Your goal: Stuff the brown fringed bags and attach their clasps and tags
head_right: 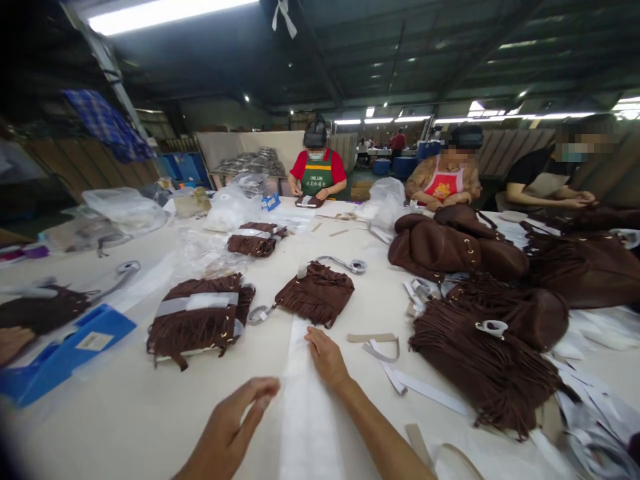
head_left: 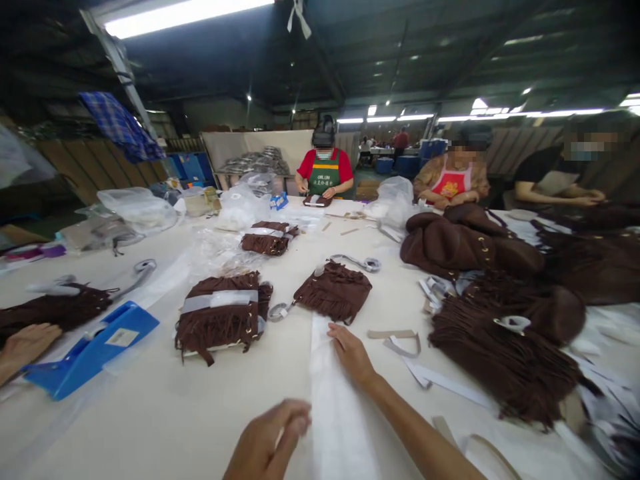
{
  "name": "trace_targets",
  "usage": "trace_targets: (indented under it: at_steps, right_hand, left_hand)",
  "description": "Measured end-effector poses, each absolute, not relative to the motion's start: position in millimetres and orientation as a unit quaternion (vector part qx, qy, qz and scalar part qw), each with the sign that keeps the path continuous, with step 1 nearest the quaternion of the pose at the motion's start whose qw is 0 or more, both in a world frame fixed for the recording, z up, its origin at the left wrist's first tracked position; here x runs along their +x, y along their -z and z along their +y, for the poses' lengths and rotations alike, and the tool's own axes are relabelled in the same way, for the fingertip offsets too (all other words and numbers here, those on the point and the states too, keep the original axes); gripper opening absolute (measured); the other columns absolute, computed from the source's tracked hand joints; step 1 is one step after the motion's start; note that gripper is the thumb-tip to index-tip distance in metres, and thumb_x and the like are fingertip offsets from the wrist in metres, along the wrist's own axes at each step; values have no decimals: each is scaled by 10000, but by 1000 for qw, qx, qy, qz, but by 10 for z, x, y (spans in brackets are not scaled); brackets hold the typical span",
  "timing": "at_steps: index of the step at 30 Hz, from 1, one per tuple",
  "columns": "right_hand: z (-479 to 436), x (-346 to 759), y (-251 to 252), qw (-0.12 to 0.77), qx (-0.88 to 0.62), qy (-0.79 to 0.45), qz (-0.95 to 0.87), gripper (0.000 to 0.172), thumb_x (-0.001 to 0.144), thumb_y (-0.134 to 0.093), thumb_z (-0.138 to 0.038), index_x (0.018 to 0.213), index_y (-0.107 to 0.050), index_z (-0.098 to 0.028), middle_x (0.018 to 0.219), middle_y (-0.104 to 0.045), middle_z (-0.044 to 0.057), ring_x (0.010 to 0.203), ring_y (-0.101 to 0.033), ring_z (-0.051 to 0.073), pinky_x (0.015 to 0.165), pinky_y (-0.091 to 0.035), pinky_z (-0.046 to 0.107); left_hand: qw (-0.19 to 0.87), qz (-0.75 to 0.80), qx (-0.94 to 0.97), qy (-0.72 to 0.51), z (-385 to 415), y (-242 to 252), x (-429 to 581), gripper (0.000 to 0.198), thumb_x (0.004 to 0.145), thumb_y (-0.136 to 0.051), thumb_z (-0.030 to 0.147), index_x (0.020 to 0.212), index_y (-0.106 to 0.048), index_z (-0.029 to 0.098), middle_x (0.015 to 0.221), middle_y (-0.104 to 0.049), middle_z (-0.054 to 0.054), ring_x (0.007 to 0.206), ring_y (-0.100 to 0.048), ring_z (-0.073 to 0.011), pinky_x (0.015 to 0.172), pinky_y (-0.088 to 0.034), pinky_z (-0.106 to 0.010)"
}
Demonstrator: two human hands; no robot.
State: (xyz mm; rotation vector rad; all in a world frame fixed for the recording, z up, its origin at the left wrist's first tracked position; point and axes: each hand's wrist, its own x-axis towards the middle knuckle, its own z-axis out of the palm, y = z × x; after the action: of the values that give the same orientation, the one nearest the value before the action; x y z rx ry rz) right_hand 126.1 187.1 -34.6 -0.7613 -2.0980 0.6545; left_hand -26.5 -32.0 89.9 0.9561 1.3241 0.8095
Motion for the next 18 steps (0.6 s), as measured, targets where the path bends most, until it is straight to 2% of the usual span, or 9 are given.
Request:
trace_targets:
  at_steps: [2,3,5,7,10,12,15,18]
  right_hand:
    - [1933,1264,428,382,-306,-260,-832,251,887,-446,-139,1014,-655,-195,1195,-658,95,1119,-614,196,983,-493,405]
    - [1963,1267,463,373,-308,-260,-836,247,895,-451,-150,1022,-655,-206,1198,-658,88,1123,-612,197,981,-496,408]
    - [2026,1278,514,356,-310,-253,-845,247,910,-453,-166,1049,-650,-220,1218,-650,81,1148,-597,200,995,-489,418]
    - [2097,1289,532,341,-314,-240,-853,260,918,-440,-164,1074,-640,-222,1238,-639,85,1173,-582,202,1014,-474,431]
    - [2214,1279,500,318,-311,-226,-867,309,904,-411,-120,1101,-630,-215,1254,-625,96,1190,-567,201,1014,-473,431]
    - [2281,1252,447,288,-304,-218,-881,357,882,-401,-82,1136,-620,-203,1277,-607,104,1210,-549,199,1022,-463,426]
    - [2328,1208,308,231,-314,-193,-900,426,857,-396,-42,1204,-601,-177,1285,-599,117,1217,-539,204,1039,-440,417]
    - [2311,1197,76,177,-320,-161,-917,439,881,-392,-52,1260,-578,-172,1278,-610,111,1178,-567,203,1009,-459,367]
  left_hand:
    - [331,623,600,-377,277,-692,-353,345,968,-378,346,1233,-567,231,1286,-572,-103,1252,-478,-257,1136,-318,-470]
    - [244,625,652,-352,551,-553,-369,368,973,-333,284,1263,-545,204,1320,-550,-118,1272,-469,-247,1132,-330,-476]
    - [146,624,712,-288,965,-245,-378,407,948,-336,186,1328,-479,163,1380,-506,-138,1307,-448,-226,1119,-366,-461]
    - [105,610,753,-225,1152,36,-380,469,921,-393,155,1390,-405,167,1452,-443,-127,1370,-374,-225,1127,-361,-455]
    - [77,587,787,-172,1113,288,-366,601,909,-424,152,1481,-251,218,1555,-301,-59,1452,-199,-235,1173,-270,-470]
    - [70,608,774,-161,1038,335,-339,661,911,-417,165,1513,-146,209,1590,-203,-46,1470,-114,-244,1188,-213,-478]
    - [82,643,748,-145,1036,296,-303,737,904,-449,236,1524,-57,165,1605,-118,-65,1472,-94,-258,1190,-175,-473]
    - [111,649,743,-121,1142,211,-312,794,881,-504,345,1525,-74,170,1601,-132,-74,1455,-160,-296,1172,-174,-493]
